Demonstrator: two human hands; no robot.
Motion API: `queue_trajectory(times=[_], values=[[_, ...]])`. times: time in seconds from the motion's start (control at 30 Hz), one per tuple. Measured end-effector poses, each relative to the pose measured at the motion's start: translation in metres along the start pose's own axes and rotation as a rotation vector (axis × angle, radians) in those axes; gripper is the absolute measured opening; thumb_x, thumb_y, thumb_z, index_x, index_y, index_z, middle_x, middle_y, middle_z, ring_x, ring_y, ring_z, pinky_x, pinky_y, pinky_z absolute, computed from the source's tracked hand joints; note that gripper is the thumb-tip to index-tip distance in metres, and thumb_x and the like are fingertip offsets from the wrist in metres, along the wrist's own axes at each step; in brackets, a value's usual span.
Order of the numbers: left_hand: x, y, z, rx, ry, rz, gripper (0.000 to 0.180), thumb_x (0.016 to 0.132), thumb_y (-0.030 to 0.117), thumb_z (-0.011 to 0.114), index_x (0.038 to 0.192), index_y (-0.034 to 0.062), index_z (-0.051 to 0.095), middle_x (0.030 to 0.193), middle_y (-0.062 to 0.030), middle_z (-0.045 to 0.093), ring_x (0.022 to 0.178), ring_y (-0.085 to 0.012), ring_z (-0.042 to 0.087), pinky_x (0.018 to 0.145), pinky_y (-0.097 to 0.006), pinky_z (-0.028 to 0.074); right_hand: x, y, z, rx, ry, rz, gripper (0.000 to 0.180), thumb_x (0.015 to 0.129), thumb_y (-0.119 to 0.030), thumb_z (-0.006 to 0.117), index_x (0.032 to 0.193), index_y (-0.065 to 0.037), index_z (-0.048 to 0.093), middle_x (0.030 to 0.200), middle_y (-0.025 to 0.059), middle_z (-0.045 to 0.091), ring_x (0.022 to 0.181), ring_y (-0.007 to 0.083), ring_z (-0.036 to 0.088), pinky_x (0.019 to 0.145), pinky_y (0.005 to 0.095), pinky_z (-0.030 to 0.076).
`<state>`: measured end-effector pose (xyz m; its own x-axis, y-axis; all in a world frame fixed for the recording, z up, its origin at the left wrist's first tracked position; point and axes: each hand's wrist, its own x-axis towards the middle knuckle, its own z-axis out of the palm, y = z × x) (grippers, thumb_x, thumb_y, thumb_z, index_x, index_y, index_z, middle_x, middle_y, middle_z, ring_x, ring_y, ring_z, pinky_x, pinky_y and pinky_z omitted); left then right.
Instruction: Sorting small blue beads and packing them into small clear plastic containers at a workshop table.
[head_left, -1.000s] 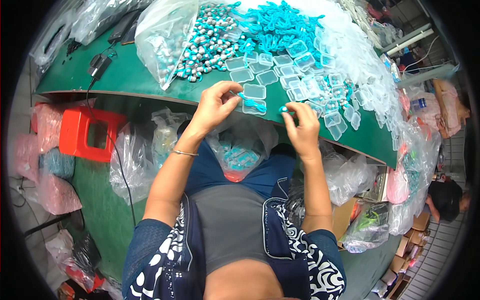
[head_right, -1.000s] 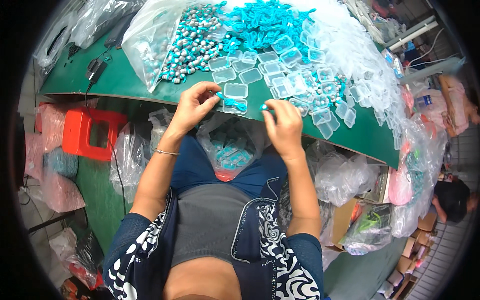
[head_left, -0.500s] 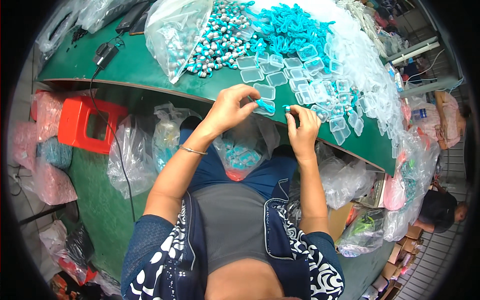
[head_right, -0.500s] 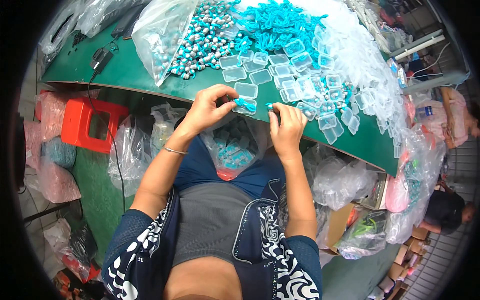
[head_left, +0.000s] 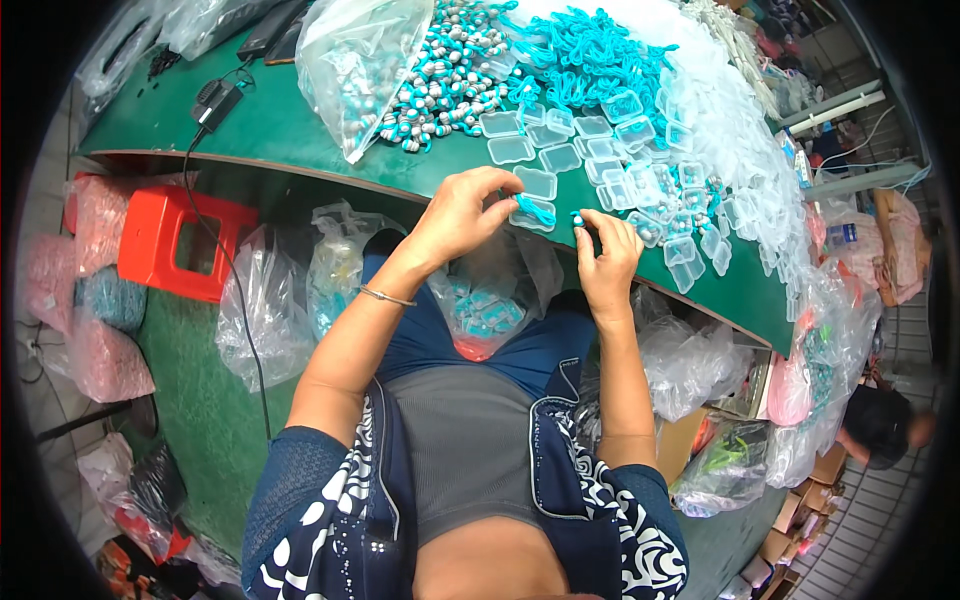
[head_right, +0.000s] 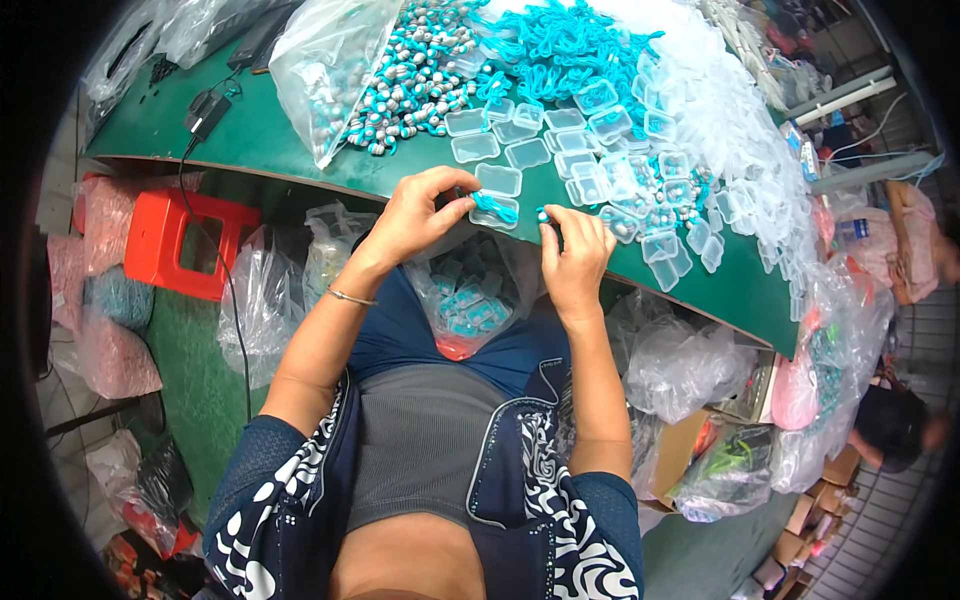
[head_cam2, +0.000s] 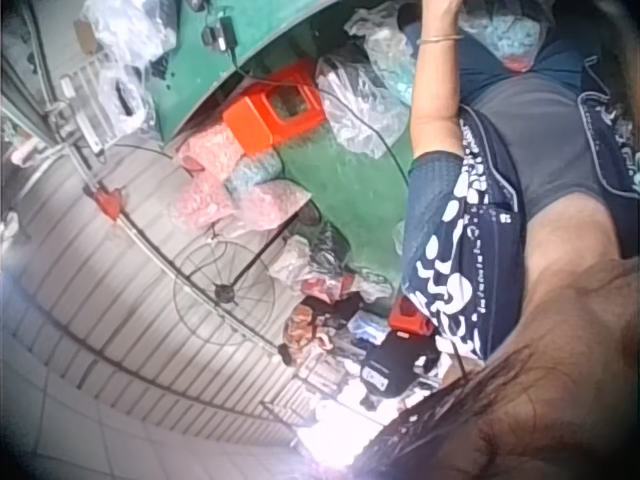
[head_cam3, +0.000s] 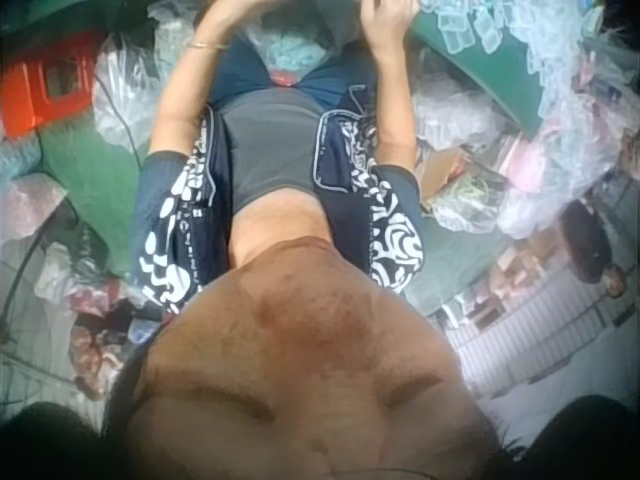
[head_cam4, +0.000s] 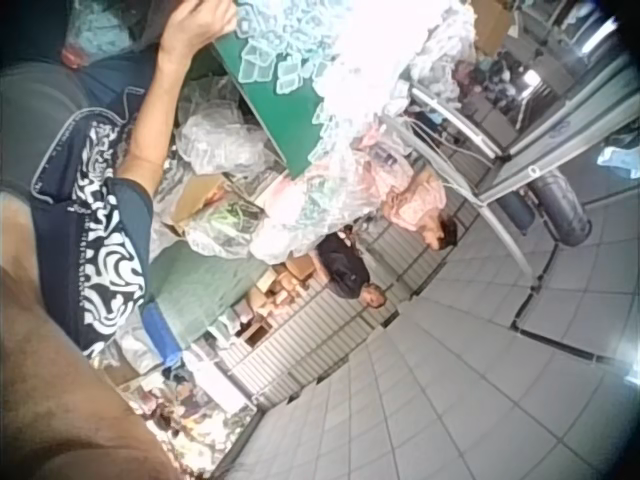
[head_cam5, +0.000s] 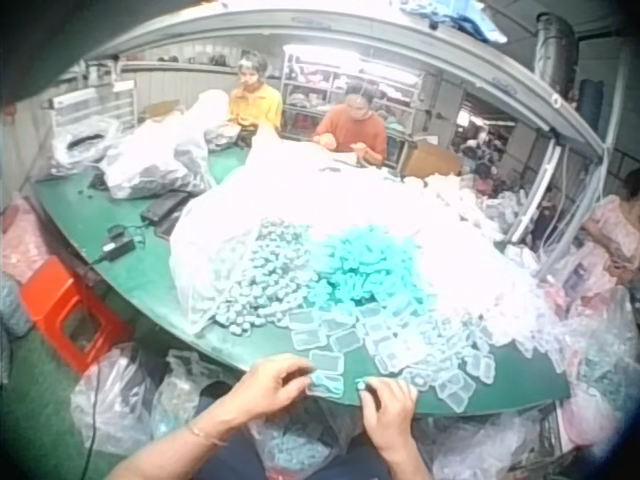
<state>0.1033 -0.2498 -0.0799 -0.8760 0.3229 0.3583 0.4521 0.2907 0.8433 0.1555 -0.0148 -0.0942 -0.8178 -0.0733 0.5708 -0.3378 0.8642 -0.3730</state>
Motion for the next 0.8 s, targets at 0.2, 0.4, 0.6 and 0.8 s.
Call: queue_trajectory(times=[0.2,0.4,0.6,0.8], values=[[-0.001,-0.004,0.003,-0.017,0.011,0.031,0.02,0.084,0.007,0.073,0.103,0.0022,0.07,0.095,-0.0107,0.07,0.084,-0.0206,0.067,0.07,-0.032,0.052,0.0,0.002,0.003,0.016,0.016,0.0,0.024,0.079,-0.008,0.074,0.103,-0.011,0.067,0.094,0.0017,0.069,0.092,0.0233,0.062,0.087,0.0384,0.039],[0.0,-0.001,0.006,-0.042,0.025,0.051,0.019,0.084,0.006,0.073,0.102,0.0027,0.071,0.096,-0.0087,0.07,0.077,-0.0172,0.064,0.066,-0.03,0.05,0.005,0.001,-0.002,-0.073,0.012,-0.004,0.026,0.079,-0.008,0.073,0.105,-0.011,0.067,0.098,0.002,0.069,0.094,0.0239,0.062,0.087,0.0397,0.038],[-0.001,0.001,0.006,-0.074,0.019,0.04,0.019,0.084,0.006,0.072,0.102,0.0032,0.071,0.093,-0.0063,0.067,0.07,-0.0124,0.058,0.064,-0.027,0.048,0.006,0.005,-0.005,-0.098,-0.002,0.002,0.026,0.08,-0.008,0.071,0.106,-0.012,0.068,0.102,0.003,0.068,0.095,0.0245,0.062,0.087,0.0403,0.038],[-0.001,0.003,0.01,-0.097,0.04,0.042,0.019,0.084,0.006,0.072,0.103,0.0032,0.071,0.091,-0.0057,0.065,0.069,-0.0111,0.056,0.064,-0.027,0.047,0.013,-0.01,-0.009,-0.002,0.023,-0.023,0.024,0.081,-0.007,0.07,0.104,-0.011,0.069,0.101,0.0041,0.069,0.095,0.0253,0.062,0.085,0.0402,0.04]])
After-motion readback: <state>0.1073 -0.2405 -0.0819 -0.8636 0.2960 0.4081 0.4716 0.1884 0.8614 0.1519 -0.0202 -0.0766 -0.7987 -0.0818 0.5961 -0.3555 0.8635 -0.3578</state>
